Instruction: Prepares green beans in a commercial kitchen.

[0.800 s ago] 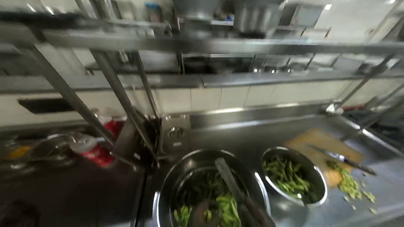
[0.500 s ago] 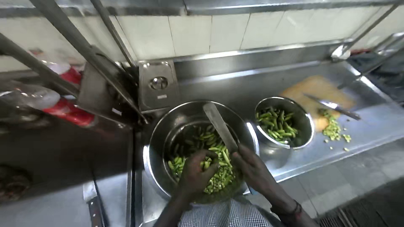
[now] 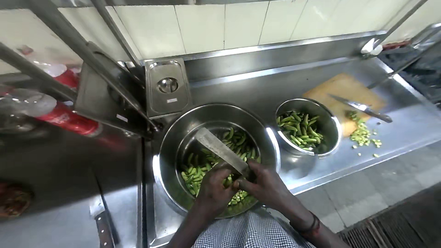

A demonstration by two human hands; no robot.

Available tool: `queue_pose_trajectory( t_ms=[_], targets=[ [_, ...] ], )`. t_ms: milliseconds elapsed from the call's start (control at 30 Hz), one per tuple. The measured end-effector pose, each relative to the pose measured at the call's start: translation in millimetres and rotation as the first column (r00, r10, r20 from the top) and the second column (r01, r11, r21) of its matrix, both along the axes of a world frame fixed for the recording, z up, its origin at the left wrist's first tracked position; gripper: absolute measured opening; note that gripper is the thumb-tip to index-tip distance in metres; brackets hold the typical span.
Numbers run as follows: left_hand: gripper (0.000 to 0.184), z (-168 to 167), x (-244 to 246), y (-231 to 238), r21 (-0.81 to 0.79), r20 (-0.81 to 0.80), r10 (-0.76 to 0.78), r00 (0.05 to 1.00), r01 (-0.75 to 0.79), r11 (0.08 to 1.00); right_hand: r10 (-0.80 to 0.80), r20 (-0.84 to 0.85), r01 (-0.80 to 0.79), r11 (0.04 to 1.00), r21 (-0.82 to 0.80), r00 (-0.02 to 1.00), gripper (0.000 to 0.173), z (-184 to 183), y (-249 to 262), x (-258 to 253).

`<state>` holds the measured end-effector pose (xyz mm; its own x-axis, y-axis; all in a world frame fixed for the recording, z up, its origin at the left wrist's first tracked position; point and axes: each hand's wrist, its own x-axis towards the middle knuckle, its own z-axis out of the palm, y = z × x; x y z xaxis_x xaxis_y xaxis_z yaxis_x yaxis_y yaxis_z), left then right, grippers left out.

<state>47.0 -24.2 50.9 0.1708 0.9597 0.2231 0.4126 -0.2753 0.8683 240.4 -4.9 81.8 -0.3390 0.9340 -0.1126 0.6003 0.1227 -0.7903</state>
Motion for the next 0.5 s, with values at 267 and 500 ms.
queue_pose_trajectory(
  t_ms=[267,500],
  targets=[
    [0.011,-5,0,-1,0.078,0.058,0.000,0.998,-0.005,0.997,0.001,0.059,-0.006,0.997,0.077,0.998,0.039,-4,-1,-3],
    [0.018,1,4,-7,-0.174,0.169,0.277,0.946,-0.249,0.953,0.067,-0.055,-0.066,0.998,0.022,0.996,0.048,-16,-3,-2]
  ],
)
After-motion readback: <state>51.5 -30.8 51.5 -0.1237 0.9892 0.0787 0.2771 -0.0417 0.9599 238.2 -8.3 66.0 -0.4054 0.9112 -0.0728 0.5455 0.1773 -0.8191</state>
